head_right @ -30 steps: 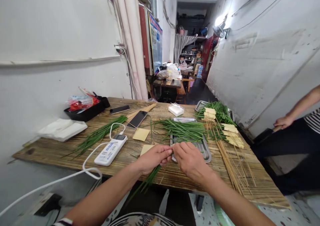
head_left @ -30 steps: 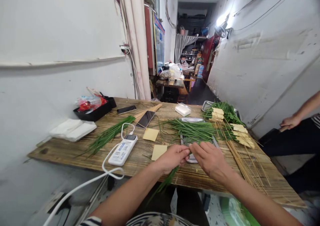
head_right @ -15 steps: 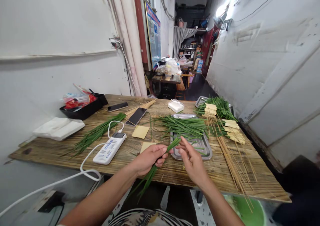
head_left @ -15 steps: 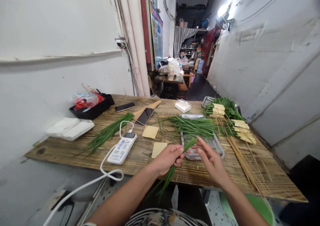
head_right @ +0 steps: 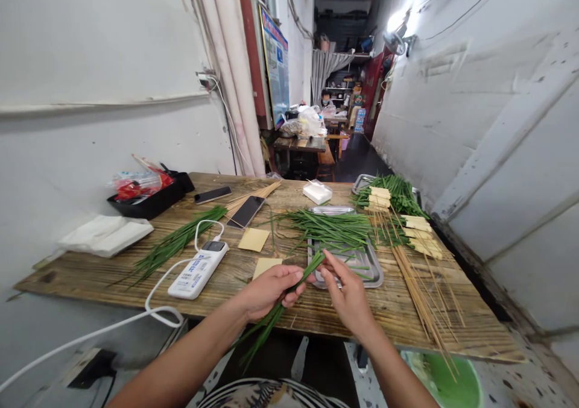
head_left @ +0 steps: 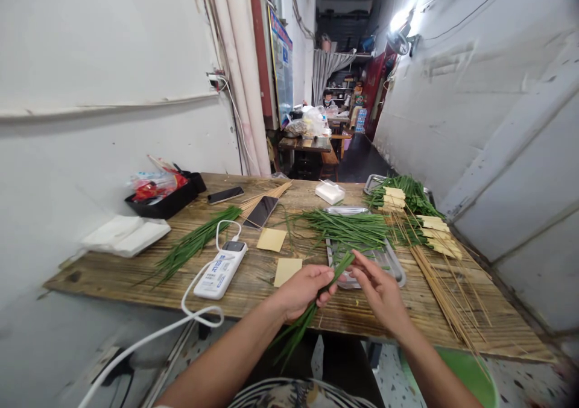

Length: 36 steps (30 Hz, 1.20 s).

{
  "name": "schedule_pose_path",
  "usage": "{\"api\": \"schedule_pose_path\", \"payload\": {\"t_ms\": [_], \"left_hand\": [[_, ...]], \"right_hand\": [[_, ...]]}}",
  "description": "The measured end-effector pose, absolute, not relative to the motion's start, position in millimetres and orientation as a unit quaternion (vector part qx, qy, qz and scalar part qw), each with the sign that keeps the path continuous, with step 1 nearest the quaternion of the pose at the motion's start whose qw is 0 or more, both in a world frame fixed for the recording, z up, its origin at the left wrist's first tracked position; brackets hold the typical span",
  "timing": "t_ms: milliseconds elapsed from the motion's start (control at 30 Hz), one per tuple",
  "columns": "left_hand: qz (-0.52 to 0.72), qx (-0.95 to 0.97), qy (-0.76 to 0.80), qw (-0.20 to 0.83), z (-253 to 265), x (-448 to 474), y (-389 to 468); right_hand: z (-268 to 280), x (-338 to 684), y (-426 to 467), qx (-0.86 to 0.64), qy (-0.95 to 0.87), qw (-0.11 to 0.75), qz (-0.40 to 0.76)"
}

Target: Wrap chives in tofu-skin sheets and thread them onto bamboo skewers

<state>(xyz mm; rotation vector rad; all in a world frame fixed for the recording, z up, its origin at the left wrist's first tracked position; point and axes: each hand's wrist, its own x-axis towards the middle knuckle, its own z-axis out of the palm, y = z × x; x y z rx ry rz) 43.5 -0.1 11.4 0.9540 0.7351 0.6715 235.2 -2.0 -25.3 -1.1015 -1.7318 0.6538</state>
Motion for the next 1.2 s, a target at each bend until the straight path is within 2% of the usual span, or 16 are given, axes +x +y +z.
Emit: {"api": "schedule_pose_path", "payload": {"t_ms": [100,167,333,467,600,733,833,1000,1200], "left_hand": [[0.308,0.452,0.337,0.766,8.8,42.9,0.2],[0.311,0.464,0.337,0.758,7.3,42.3,0.7],[0.318,0.519,0.379,0.697,10.1,43.7,1.7],[0.297,0.552,0.387,0.676,14.4,43.6,3.1],[0.281,0.639,0.387,0.602,16.0,37.2,7.0],[0.235,0.821,0.383,0.353,19.1,33.6,11.0],[0.189,0.862,0.408,0.234,21.0,36.5,13.1],[0.151,0.868,0.436,0.182,23.4,44.1,16.7],[0.155,0.865,0.428,0.213,29.3,51.5,25.2]], "right_hand": [[-20.1,238.6,-1.3,-0.447,-0.732,0.468,0.213],[-11.7,240.5,-0.9,-0.435,-0.769,0.45,0.13],[15.6,233.3,-1.0,-0.33,-0.894,0.286,-0.099],[26.7,225.7,1.5,-0.275,-0.927,0.195,-0.164],[25.0,232.1,12.7,-0.28,-0.932,0.179,-0.143],[23.4,238.0,24.1,-0.285,-0.94,0.166,-0.088],[31.8,235.0,25.4,-0.313,-0.941,0.121,-0.043],[54.6,224.9,23.0,-0.37,-0.927,0.056,-0.02],[62.2,217.0,33.0,-0.407,-0.913,-0.026,0.018]]}}
